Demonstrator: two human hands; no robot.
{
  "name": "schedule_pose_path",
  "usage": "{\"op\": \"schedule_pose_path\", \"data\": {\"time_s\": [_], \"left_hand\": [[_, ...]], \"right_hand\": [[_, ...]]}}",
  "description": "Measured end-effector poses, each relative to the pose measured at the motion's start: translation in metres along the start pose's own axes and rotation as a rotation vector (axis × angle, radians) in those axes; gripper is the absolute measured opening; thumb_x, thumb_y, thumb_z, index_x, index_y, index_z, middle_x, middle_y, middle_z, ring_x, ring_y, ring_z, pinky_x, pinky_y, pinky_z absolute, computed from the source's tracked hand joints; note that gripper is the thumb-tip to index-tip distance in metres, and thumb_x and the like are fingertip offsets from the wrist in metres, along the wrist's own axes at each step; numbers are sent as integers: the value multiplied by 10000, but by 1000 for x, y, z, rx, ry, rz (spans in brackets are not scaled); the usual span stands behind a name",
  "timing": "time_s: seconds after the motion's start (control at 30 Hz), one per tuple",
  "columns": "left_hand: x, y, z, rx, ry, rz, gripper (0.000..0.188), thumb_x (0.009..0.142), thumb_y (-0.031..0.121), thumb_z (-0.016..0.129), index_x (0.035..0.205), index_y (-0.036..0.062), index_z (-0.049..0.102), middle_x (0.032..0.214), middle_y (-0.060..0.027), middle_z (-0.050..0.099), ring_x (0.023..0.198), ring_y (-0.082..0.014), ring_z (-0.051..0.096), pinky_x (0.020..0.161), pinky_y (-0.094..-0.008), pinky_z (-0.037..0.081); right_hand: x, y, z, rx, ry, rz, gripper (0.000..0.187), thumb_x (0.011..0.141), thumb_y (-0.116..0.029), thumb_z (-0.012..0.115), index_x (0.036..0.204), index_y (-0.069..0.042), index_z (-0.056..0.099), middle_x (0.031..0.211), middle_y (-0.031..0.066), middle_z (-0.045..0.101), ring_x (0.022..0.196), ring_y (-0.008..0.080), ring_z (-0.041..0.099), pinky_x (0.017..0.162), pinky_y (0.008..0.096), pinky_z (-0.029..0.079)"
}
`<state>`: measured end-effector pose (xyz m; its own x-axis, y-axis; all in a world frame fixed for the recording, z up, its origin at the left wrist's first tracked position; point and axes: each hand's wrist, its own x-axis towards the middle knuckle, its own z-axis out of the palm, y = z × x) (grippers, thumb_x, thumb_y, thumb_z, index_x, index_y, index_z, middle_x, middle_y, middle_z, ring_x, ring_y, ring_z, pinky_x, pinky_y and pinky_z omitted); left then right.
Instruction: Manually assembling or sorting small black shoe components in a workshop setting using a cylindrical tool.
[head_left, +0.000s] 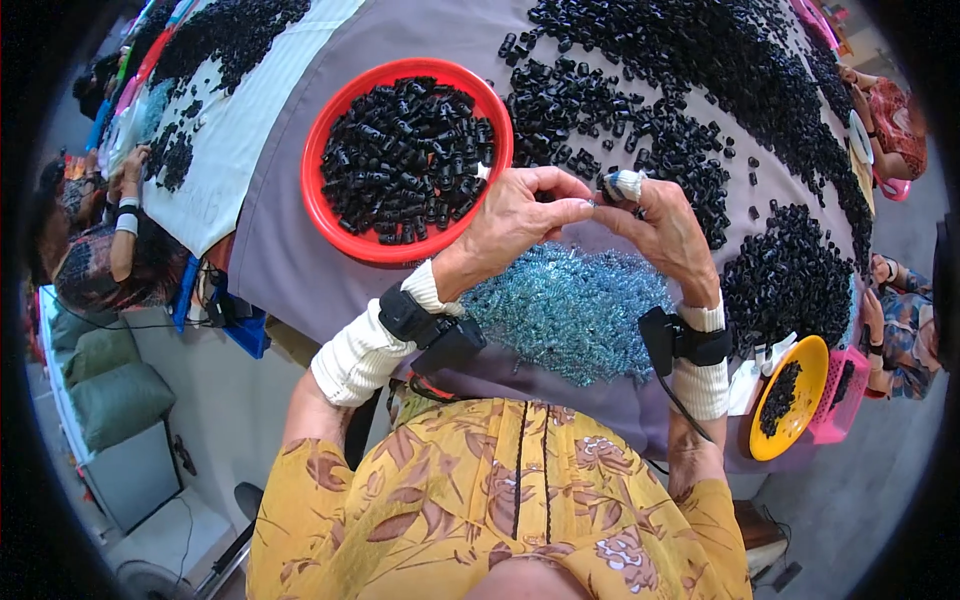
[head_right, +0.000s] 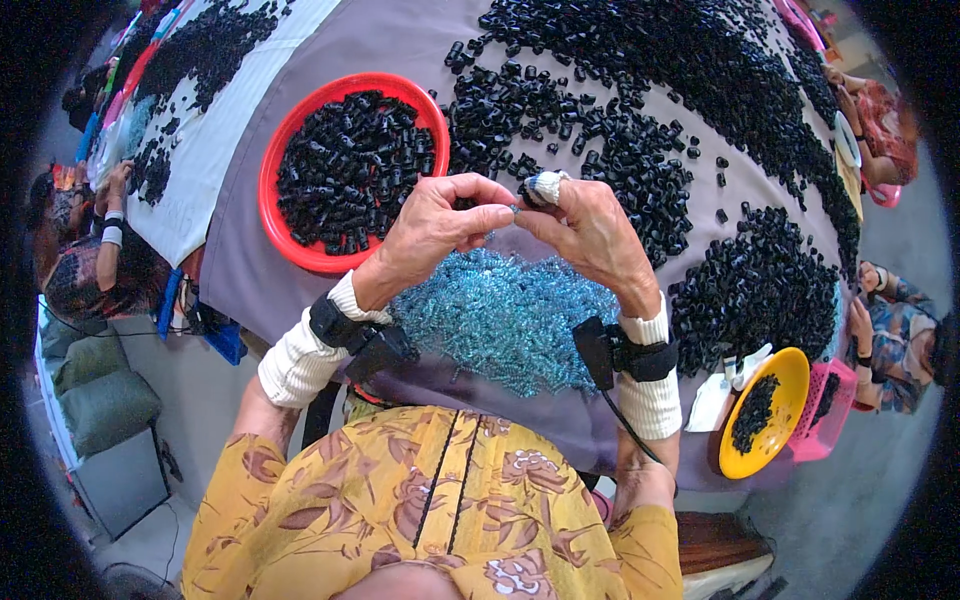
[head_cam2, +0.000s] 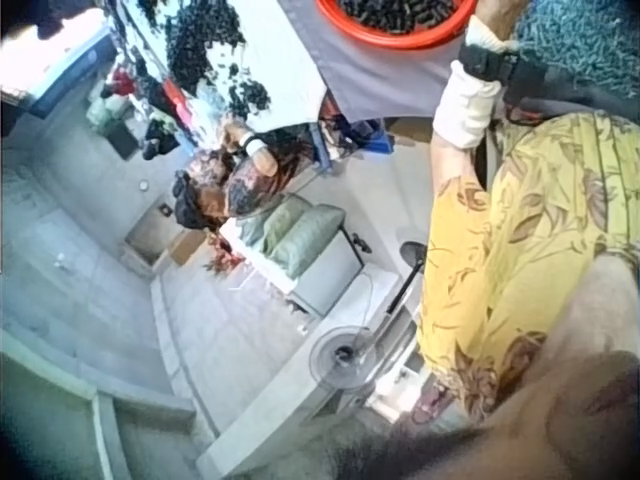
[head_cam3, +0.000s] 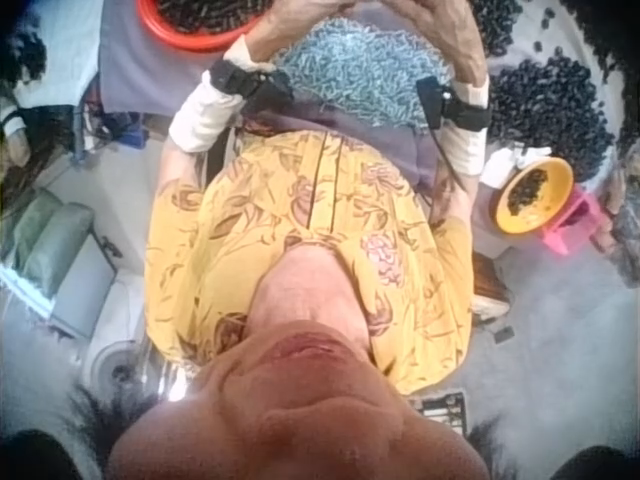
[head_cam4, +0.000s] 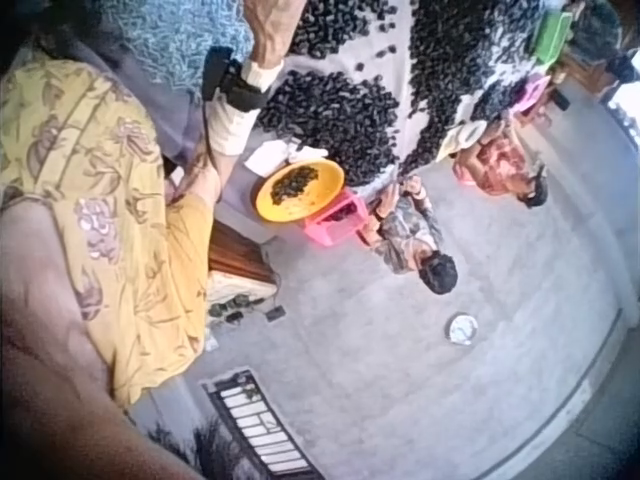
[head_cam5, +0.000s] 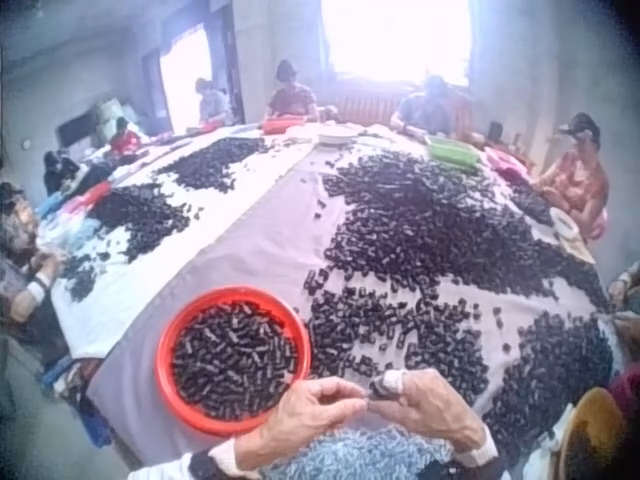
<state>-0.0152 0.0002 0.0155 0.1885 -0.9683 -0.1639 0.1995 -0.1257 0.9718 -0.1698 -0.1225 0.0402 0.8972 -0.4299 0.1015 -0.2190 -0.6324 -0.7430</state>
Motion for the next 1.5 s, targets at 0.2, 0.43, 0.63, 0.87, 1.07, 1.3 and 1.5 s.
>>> {"op": "schedule_pose_path", "data": {"time_s": [0.2,0.43,0.63,0.87,1.07,1.3,1.5], "left_hand": [[2,-2,6,-126,101,22,173,867,163,648,971,26,656,705,35,587,556,-8,501,468,-147,382],[4,-7,7,-17,130,40,167,893,164,613,980,27,649,722,31,590,550,-6,496,461,-147,377],[8,-11,9,17,152,61,158,909,189,595,945,42,641,725,37,580,554,-5,494,463,-143,368],[9,-14,9,-11,181,12,164,915,203,592,900,44,628,704,44,556,549,-7,477,466,-148,360],[7,-13,15,17,196,115,166,918,195,590,903,34,625,698,43,549,550,-5,468,471,-150,360],[6,-11,12,87,200,90,180,922,208,583,889,35,624,692,40,546,549,-6,465,471,-158,355],[10,-15,7,-144,50,-128,219,927,246,572,857,43,617,681,44,531,529,-13,453,459,-157,339]], "right_hand": [[-8,9,11,55,109,79,218,843,-195,649,814,10,582,579,95,503,520,160,505,496,303,411],[-6,5,19,95,191,104,221,806,-170,692,796,14,570,599,101,508,506,167,488,475,319,380],[-2,-3,17,-31,243,-21,211,793,-161,694,789,11,573,635,135,554,562,280,528,521,351,406],[-8,4,22,-117,333,-19,196,850,-166,634,780,7,578,650,125,581,581,259,558,539,336,429],[-9,-5,26,280,215,229,238,922,-202,549,809,1,598,634,45,584,585,102,547,544,265,437],[-10,-3,28,294,217,254,123,872,-112,598,851,8,587,672,73,595,633,152,579,578,295,448],[-8,7,28,-293,399,-241,114,793,-61,649,833,7,568,726,182,577,739,358,551,657,401,446]]}}
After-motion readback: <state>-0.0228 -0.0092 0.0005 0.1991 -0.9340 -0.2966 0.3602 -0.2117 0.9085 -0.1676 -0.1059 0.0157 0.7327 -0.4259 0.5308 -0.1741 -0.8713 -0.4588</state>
